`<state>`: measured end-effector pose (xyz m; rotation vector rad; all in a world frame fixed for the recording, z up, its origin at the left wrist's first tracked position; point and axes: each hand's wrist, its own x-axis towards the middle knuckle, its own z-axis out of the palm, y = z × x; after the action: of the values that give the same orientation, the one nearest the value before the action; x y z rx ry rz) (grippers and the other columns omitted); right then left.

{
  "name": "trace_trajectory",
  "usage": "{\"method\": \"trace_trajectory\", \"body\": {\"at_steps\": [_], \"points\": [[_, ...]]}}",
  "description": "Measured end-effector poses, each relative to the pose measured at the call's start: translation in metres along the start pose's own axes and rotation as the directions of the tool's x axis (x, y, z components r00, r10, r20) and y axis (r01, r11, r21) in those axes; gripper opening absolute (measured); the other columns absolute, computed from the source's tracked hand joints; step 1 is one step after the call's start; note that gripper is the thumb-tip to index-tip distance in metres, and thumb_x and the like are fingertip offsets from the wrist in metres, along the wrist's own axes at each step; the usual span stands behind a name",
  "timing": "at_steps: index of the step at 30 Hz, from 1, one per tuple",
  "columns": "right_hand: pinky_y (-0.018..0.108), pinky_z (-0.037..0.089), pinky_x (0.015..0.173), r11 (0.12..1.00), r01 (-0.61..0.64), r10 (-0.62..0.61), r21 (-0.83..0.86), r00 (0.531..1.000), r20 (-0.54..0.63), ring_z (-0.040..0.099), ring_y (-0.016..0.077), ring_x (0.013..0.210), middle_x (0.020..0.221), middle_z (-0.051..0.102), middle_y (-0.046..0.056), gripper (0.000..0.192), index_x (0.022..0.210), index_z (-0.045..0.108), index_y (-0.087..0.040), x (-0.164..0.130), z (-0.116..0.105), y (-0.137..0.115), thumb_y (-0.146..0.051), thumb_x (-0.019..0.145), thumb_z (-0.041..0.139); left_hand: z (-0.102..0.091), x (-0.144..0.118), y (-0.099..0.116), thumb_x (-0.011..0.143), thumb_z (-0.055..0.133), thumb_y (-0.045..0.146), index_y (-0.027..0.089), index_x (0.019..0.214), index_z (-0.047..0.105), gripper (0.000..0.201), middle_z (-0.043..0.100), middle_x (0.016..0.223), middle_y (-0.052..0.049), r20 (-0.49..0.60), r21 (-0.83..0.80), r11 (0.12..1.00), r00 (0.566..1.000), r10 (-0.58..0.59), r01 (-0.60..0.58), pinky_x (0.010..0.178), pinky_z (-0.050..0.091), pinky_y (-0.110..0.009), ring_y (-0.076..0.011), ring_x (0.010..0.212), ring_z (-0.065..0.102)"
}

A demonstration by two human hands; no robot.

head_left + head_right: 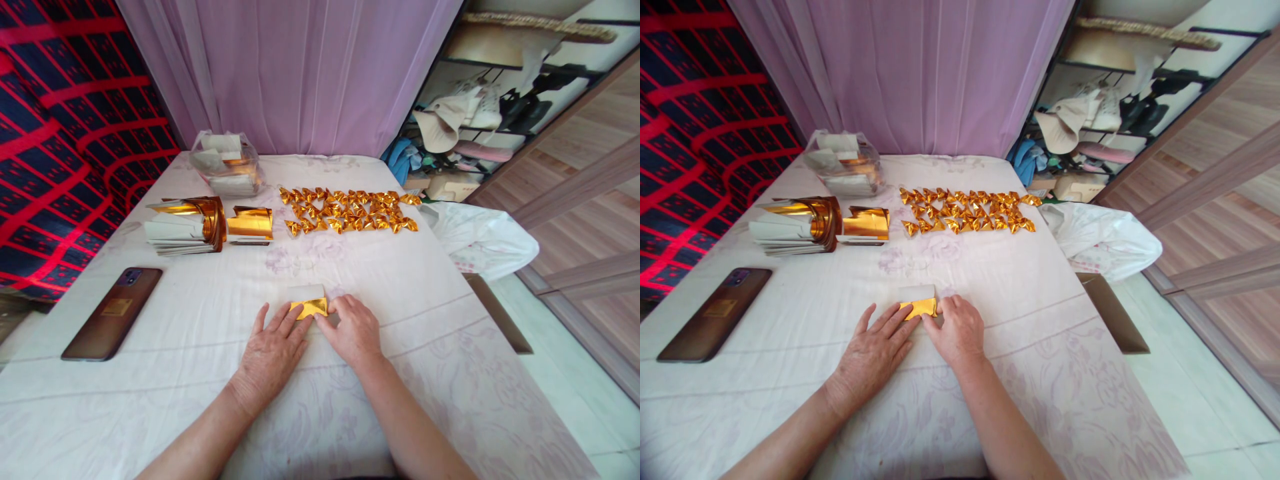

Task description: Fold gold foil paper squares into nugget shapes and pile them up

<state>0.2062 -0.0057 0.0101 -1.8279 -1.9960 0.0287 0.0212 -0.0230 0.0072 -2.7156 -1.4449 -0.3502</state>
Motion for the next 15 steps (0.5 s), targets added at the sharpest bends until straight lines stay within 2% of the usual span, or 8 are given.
{"method": "trace_trajectory", "body": {"at_steps": [9, 15], "points": [[0.026, 0.039, 0.066, 0.999, -0.014, 0.015, 0.047, 0.999, -0.034, 0.060, 0.0151, 0.072, 0.083, 0.063, 0.001, 0.006, 0.084, 0.060, -0.021, -0.0002, 0.0040, 0.0052, -0.027, 0.082, 0.061, 0.0017, 0.0000, 0.0001, 0.097, 0.047, 0.039, 0.030, 0.127, 0.060, 0.034, 0.059, 0.136, -0.001, -0.022, 0.022, 1.000, 1.000, 0.013, -0.012, 0.114, 0.025, -0.051, -0.0243, 0.129, 0.050], [0.026, 0.043, 0.071, 0.993, 0.063, -0.061, 0.097, 0.998, -0.024, 0.061, 0.0154, 0.078, 0.090, 0.066, 0.002, 0.010, 0.093, 0.067, -0.023, -0.0012, 0.0034, 0.0063, -0.025, 0.085, 0.061, 0.0006, 0.0003, 0.0006, 0.096, 0.048, 0.038, 0.030, 0.128, 0.059, 0.035, 0.058, 0.138, -0.003, -0.019, 0.043, 0.999, 1.000, 0.021, -0.020, 0.114, 0.026, -0.050, -0.0248, 0.130, 0.049]]}}
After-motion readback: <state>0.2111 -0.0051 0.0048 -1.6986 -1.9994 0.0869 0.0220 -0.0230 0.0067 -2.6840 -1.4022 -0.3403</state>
